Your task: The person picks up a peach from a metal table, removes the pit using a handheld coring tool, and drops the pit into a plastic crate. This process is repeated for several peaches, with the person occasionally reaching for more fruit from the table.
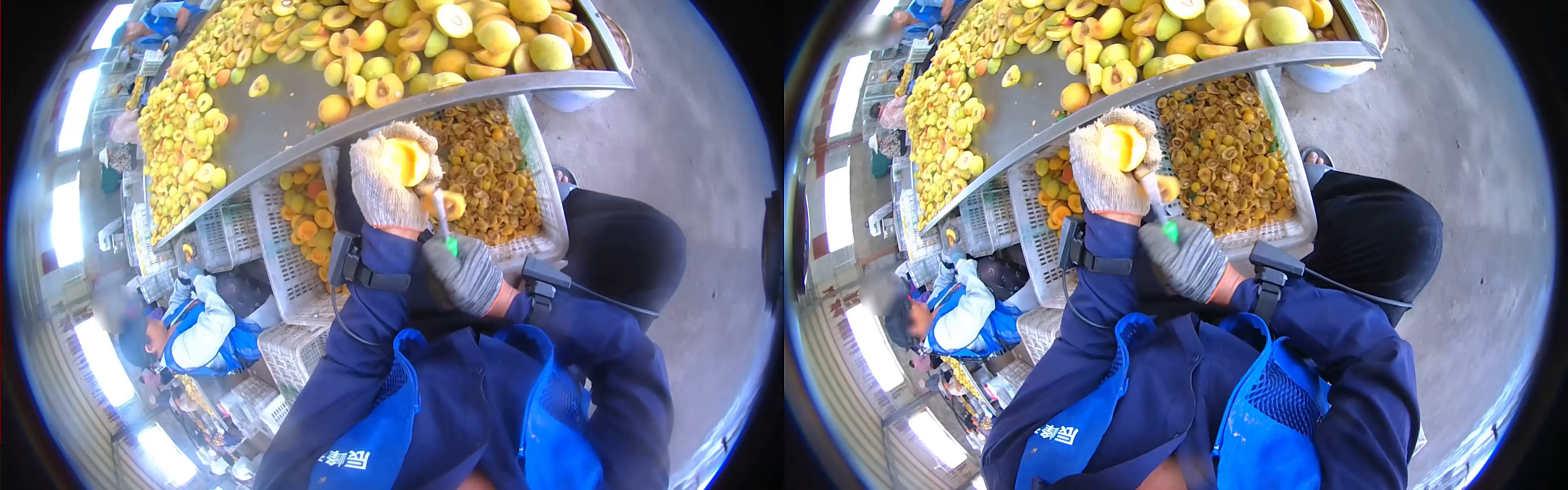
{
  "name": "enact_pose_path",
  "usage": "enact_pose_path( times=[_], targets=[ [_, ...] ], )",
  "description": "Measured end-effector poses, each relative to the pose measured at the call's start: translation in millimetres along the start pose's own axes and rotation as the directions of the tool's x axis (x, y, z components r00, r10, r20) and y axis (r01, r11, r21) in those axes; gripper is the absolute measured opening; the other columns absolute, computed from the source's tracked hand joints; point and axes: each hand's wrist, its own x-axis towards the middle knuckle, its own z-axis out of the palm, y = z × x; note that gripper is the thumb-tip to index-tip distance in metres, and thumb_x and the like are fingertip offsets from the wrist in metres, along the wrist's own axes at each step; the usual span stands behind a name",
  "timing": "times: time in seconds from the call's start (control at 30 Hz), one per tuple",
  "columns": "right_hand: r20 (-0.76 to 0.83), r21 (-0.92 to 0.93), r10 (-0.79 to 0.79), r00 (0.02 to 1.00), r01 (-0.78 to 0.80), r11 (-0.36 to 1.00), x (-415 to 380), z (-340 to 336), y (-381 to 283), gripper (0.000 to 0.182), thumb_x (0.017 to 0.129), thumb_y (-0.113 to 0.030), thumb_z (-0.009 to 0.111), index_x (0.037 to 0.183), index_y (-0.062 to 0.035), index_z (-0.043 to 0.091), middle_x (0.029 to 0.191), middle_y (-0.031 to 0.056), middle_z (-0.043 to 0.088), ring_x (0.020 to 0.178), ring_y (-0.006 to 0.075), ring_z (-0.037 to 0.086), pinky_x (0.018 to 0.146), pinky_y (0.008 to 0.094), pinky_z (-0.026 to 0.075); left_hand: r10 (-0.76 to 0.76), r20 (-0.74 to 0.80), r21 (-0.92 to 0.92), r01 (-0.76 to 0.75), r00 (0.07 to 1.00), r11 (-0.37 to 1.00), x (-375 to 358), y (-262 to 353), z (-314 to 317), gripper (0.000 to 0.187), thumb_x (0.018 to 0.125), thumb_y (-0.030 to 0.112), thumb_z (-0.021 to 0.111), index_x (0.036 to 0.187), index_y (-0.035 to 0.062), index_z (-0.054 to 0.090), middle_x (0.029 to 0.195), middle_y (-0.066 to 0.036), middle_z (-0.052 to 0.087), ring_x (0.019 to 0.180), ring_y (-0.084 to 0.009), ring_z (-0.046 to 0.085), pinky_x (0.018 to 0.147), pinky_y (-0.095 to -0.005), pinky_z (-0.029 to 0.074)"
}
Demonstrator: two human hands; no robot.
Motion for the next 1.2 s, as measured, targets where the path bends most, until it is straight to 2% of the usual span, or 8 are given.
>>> enact_pose_path(
  times=[0.13, 0.27, 0.4, 0.53, 0.57, 0.77, 1.0, 1.2],
  targets=[
    [-0.151, 0.574, 0.422, 0.894, -0.268, 0.774, 14.7, -7.6, 5.8, 0.045, 0.098, -0.062, 0.047, 0.083, -0.02, 0.044, 0.054, -0.0014, 0.033, 0.037, 0.0169, 0.033, 0.037, 0.0381, 0.034, 0.324, -0.051, 0.33, -0.29, 0.945, 0.898, -24.7, 100.5, 60.5, 0.033, 0.098, 0.032, 0.053, 0.099, 0.0015, 0.067, 0.083, -0.009, 0.067, 0.064, -0.0142, 0.063, 0.052, -0.0237, 0.047],
    [-0.125, 0.692, 0.327, 0.937, -0.153, 0.705, 28.4, -22.6, -12.3, 0.046, 0.099, -0.062, 0.044, 0.081, -0.02, 0.046, 0.052, -0.0015, 0.036, 0.037, 0.0179, 0.036, 0.038, 0.0377, 0.036, 0.499, 0.437, 0.895, -0.307, 0.748, -0.323, -11.8, 179.0, -60.0, 0.021, 0.089, 0.012, 0.068, 0.108, 0.0045, 0.07, 0.095, -0.006, 0.071, 0.077, -0.013, 0.067, 0.063, -0.023, 0.052],
    [-0.161, 0.69, 0.431, 0.888, -0.211, 0.693, 45.1, -34.7, -1.7, 0.045, 0.1, -0.06, 0.043, 0.082, -0.0195, 0.048, 0.051, 0.0, 0.04, 0.036, 0.0192, 0.04, 0.037, 0.0387, 0.037, 0.483, -0.275, 0.782, -0.099, 0.831, 0.615, 77.4, 240.8, -101.7, 0.028, 0.09, 0.011, 0.067, 0.118, 0.007, 0.068, 0.099, -0.003, 0.072, 0.074, -0.0071, 0.063, 0.061, -0.0216, 0.05],
    [-0.257, 0.599, 0.537, 0.804, -0.303, 0.741, 64.6, -35.0, 13.1, 0.044, 0.1, -0.058, 0.046, 0.081, -0.0179, 0.049, 0.051, 0.0021, 0.042, 0.035, 0.0208, 0.042, 0.035, 0.0401, 0.037, 0.666, 0.083, 0.975, -0.199, 0.741, 0.1, 278.8, 268.2, -209.3, 0.046, 0.09, 0.036, 0.066, 0.119, 0.0006, 0.064, 0.099, -0.012, 0.068, 0.071, -0.0204, 0.064, 0.066, -0.033, 0.052],
    [-0.286, 0.566, 0.537, 0.793, -0.313, 0.763, 68.7, -32.2, 6.9, 0.043, 0.101, -0.054, 0.049, 0.081, -0.0153, 0.049, 0.051, 0.0035, 0.043, 0.035, 0.0209, 0.042, 0.035, 0.0389, 0.038, 0.475, -0.395, 0.866, 0.146, 0.786, 0.478, 273.3, 270.3, -133.5, 0.053, 0.087, 0.04, 0.068, 0.121, -0.0004, 0.062, 0.097, -0.012, 0.068, 0.068, -0.0202, 0.063, 0.065, -0.0334, 0.052],
    [-0.416, 0.326, 0.347, 0.841, -0.218, 0.92, 81.3, -29.9, -3.9, 0.044, 0.101, -0.049, 0.053, 0.082, -0.0095, 0.049, 0.05, 0.0046, 0.045, 0.034, 0.0193, 0.045, 0.034, 0.0345, 0.041, 0.265, -0.238, 0.899, 0.109, 0.934, 0.424, 281.0, 245.5, -112.1, 0.046, 0.081, 0.031, 0.076, 0.112, -0.003, 0.066, 0.088, -0.006, 0.067, 0.062, -0.0143, 0.058, 0.056, -0.0275, 0.047],
    [-0.312, -0.114, 0.099, 0.945, -0.141, 0.983, 61.8, -4.4, -43.5, 0.03, 0.097, -0.034, 0.064, 0.088, -0.0063, 0.056, 0.055, 0.0025, 0.053, 0.045, 0.0155, 0.054, 0.044, 0.0306, 0.044, 0.127, 0.114, 0.008, -0.128, 0.985, 0.992, 92.1, 184.1, 2.2, 0.028, 0.094, 0.016, 0.061, 0.118, 0.0012, 0.058, 0.117, -0.02, 0.062, 0.1, -0.0331, 0.064, 0.075, -0.0346, 0.058],
    [-0.25, -0.63, -0.637, 0.729, 0.377, 0.679, 39.7, 9.7, -74.2, 0.02, 0.087, -0.02, 0.073, 0.096, -0.0041, 0.065, 0.079, 0.0118, 0.066, 0.068, 0.0282, 0.067, 0.063, 0.0394, 0.053, 0.167, 0.148, -0.042, -0.163, 0.975, 0.986, -17.9, 100.7, 93.8, 0.036, 0.09, 0.014, 0.053, 0.121, -0.0036, 0.057, 0.112, -0.02, 0.063, 0.104, -0.032, 0.065, 0.086, -0.0396, 0.056]
  ],
)
